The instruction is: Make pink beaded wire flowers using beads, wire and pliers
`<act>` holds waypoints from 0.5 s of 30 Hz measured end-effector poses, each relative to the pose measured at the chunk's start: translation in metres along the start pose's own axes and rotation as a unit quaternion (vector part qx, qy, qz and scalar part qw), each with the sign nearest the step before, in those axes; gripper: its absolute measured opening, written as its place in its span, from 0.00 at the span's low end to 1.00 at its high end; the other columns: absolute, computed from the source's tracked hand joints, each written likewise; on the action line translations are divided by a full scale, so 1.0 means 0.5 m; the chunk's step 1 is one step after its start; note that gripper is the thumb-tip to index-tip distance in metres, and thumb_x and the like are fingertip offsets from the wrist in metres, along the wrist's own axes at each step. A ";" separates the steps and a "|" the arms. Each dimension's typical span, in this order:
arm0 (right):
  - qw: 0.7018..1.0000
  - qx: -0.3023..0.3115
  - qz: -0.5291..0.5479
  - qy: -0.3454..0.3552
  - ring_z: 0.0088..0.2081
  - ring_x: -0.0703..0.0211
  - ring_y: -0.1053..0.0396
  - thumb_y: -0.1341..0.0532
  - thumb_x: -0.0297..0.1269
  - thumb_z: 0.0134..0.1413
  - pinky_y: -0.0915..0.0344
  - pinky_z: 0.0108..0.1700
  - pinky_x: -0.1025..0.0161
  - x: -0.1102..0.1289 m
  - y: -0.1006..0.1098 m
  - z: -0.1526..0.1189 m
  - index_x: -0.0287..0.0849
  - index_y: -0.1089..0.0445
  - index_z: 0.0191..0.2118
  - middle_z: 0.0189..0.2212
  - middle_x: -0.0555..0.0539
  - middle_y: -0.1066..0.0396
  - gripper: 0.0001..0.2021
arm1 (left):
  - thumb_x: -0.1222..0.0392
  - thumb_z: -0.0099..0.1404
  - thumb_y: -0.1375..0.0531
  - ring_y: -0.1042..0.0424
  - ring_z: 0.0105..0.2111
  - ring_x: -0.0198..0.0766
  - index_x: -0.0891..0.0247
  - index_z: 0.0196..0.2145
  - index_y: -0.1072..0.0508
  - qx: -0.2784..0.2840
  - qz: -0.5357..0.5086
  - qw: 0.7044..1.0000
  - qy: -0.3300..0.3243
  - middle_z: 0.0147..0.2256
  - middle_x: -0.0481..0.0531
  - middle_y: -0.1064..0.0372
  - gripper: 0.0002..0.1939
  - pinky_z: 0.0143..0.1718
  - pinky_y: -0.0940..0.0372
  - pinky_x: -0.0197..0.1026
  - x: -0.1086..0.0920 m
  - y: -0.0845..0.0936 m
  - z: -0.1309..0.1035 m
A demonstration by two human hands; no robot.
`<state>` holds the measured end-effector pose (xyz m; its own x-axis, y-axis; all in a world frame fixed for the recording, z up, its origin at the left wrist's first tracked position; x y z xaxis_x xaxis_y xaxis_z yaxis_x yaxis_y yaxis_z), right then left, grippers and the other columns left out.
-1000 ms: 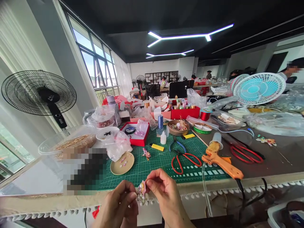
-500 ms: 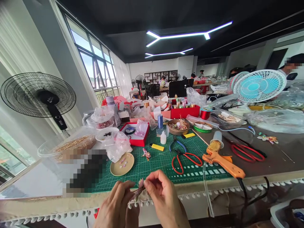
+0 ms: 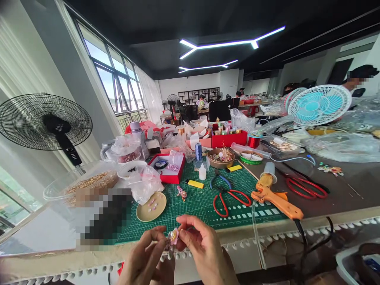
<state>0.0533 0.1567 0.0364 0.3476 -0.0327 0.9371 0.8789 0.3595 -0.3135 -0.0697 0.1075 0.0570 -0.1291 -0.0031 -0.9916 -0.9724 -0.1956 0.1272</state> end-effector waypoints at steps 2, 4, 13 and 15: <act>1.000 0.014 -0.022 0.014 0.31 0.62 0.32 0.39 0.44 0.54 0.34 0.36 0.64 0.008 -0.003 -0.004 0.44 0.28 0.39 0.31 0.50 0.34 0.10 | 0.44 0.59 0.42 0.32 0.26 0.38 0.63 0.29 0.33 0.011 -0.056 0.998 0.039 0.31 0.52 0.34 0.17 0.15 0.37 0.31 0.014 -0.010 -0.001; 0.999 0.018 -0.033 0.020 0.34 0.60 0.32 0.37 0.42 0.51 0.34 0.38 0.64 0.009 -0.005 -0.008 0.45 0.29 0.39 0.34 0.50 0.34 0.10 | 0.46 0.58 0.40 0.34 0.24 0.36 0.63 0.29 0.32 0.013 -0.071 0.997 0.025 0.24 0.49 0.36 0.16 0.17 0.36 0.30 0.008 -0.015 0.000; 0.979 -0.062 -0.194 -0.021 0.20 0.64 0.36 0.46 0.54 0.55 0.38 0.23 0.66 0.024 0.015 0.002 0.41 0.34 0.31 0.24 0.50 0.32 0.19 | 0.42 0.55 0.38 0.34 0.15 0.32 0.65 0.28 0.33 0.055 -0.131 0.987 0.080 0.22 0.50 0.31 0.21 0.16 0.39 0.30 0.061 -0.031 0.003; 0.913 -0.093 -0.397 0.013 0.26 0.59 0.32 0.50 0.51 0.59 0.35 0.29 0.63 0.064 0.059 0.015 0.41 0.33 0.39 0.29 0.47 0.30 0.18 | 0.41 0.53 0.37 0.33 0.15 0.32 0.65 0.29 0.35 0.097 -0.173 0.971 0.136 0.22 0.52 0.29 0.23 0.16 0.41 0.30 0.087 -0.048 0.001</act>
<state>0.0879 0.1731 0.0583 -0.4186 -0.2373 0.8766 0.8963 0.0474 0.4408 -0.0520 0.1125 0.0106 0.2422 -0.2334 -0.9417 -0.9701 -0.0431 -0.2388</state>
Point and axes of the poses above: each hand's wrist, its own z-axis towards the middle knuckle, its own y-axis out of the back of the hand, x = y × z, the point moved 10 cm from there along z, towards the middle knuckle
